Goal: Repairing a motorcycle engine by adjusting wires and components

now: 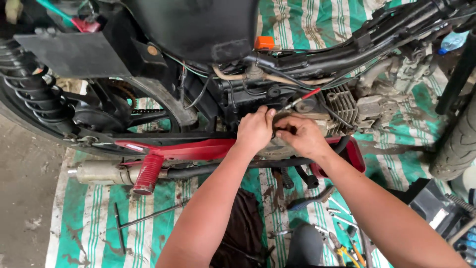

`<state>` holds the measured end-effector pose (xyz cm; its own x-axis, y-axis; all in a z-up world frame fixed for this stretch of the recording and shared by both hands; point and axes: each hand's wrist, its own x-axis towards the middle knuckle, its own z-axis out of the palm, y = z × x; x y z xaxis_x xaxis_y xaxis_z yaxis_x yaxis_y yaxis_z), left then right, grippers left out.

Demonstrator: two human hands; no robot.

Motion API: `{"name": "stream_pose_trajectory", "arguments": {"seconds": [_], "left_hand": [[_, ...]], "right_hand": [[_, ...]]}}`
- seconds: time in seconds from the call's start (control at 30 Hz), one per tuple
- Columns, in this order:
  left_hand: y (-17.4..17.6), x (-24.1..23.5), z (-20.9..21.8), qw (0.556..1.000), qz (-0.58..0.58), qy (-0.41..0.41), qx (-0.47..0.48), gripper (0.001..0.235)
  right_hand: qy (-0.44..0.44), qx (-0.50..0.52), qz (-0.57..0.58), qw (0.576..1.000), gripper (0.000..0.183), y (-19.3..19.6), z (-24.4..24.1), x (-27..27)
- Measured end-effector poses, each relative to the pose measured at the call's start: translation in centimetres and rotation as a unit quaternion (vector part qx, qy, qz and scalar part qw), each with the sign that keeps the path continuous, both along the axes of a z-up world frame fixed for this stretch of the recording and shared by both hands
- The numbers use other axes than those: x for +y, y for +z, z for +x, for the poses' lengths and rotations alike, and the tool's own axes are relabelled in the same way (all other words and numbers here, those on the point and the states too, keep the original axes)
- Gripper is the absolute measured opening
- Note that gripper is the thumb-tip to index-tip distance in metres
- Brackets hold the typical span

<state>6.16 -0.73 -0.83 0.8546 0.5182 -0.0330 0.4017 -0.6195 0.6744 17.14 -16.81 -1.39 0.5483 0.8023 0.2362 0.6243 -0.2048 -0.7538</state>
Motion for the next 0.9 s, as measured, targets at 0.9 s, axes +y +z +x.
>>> {"name": "stream_pose_trajectory", "arguments": {"seconds": [0.9], "left_hand": [[-6.0, 1.2, 0.1, 0.959, 0.042, -0.032, -0.28, 0.022]], "right_hand": [[-0.044, 0.177, -0.111, 0.977, 0.023, 3.1, 0.0, -0.7]]}}
